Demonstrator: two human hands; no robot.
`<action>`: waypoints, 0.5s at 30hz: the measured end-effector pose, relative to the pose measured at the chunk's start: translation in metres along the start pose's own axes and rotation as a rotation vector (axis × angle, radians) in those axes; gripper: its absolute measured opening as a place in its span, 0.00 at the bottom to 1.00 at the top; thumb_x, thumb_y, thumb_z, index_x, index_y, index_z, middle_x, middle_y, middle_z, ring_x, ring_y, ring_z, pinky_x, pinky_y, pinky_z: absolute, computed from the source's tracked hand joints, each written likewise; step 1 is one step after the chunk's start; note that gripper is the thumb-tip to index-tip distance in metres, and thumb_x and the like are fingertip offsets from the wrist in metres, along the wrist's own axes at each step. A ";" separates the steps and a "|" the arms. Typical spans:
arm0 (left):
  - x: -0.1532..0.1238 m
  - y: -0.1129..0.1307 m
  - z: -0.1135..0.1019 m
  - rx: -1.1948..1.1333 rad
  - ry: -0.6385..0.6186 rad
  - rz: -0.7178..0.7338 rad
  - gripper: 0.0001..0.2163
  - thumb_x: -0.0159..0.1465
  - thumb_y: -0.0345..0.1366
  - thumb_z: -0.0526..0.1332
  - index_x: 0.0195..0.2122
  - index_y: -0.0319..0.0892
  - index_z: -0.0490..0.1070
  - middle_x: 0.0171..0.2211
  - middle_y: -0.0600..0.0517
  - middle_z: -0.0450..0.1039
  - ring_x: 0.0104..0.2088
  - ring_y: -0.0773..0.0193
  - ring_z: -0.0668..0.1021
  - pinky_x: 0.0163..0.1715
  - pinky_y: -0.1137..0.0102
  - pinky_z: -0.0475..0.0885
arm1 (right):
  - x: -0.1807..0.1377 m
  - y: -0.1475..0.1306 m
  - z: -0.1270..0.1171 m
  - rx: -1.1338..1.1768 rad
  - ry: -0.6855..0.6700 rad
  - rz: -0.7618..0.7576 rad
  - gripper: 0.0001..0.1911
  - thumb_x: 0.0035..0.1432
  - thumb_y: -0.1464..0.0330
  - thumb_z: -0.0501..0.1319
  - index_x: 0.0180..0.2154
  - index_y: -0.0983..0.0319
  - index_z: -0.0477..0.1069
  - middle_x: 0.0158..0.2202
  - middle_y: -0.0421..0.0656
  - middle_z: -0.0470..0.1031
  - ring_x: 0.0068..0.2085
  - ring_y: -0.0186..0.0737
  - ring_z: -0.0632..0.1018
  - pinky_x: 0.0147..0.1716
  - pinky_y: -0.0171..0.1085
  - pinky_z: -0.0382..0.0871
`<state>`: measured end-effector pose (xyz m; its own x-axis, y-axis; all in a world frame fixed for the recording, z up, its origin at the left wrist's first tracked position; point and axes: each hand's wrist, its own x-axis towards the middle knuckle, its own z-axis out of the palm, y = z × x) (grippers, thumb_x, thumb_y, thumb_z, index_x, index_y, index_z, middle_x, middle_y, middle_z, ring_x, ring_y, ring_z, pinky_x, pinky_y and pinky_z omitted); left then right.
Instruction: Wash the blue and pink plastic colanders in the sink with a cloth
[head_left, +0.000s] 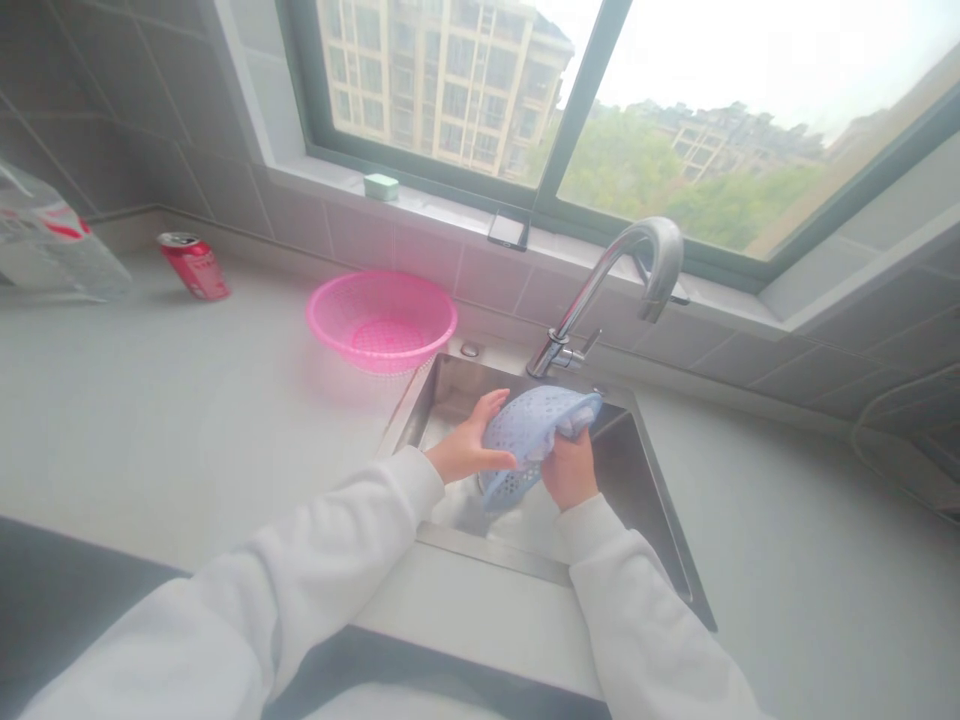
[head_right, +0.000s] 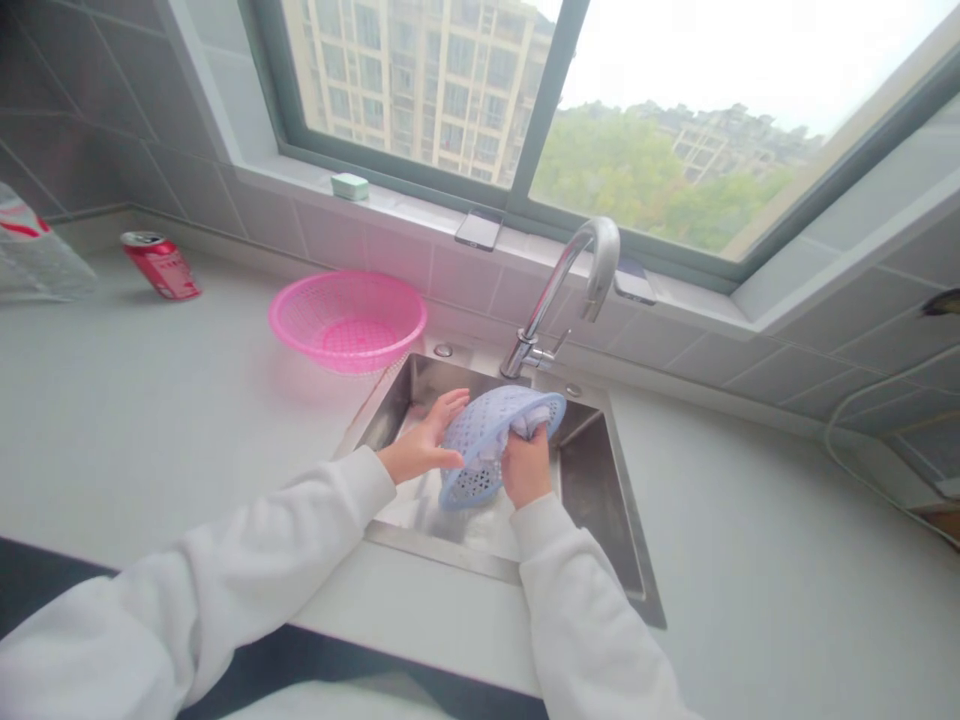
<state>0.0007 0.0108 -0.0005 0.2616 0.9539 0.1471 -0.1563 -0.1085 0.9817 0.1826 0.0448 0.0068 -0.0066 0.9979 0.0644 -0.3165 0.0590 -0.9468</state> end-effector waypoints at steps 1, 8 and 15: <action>-0.001 0.000 0.002 0.053 -0.038 0.006 0.62 0.45 0.55 0.81 0.76 0.49 0.48 0.77 0.34 0.47 0.77 0.34 0.53 0.73 0.41 0.51 | 0.000 0.000 0.000 -0.020 0.016 -0.017 0.29 0.45 0.64 0.74 0.50 0.54 0.71 0.46 0.42 0.83 0.48 0.51 0.84 0.53 0.56 0.80; 0.004 -0.004 -0.003 -0.067 0.068 0.058 0.51 0.55 0.48 0.76 0.76 0.46 0.54 0.75 0.39 0.57 0.74 0.38 0.62 0.74 0.46 0.54 | -0.014 0.004 0.009 -0.510 -0.431 -0.061 0.27 0.37 0.74 0.69 0.45 0.56 0.79 0.49 0.44 0.83 0.57 0.55 0.80 0.66 0.58 0.67; 0.006 -0.005 -0.002 -0.060 -0.108 0.003 0.50 0.53 0.47 0.79 0.75 0.51 0.59 0.75 0.43 0.60 0.73 0.38 0.64 0.74 0.44 0.56 | -0.003 -0.002 -0.002 -0.343 0.163 -0.199 0.23 0.50 0.65 0.70 0.49 0.57 0.74 0.50 0.45 0.82 0.52 0.51 0.82 0.60 0.57 0.73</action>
<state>0.0014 0.0179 -0.0048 0.3619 0.9174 0.1656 -0.2129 -0.0916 0.9728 0.1856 0.0414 0.0082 0.1816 0.9558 0.2314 0.0376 0.2284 -0.9729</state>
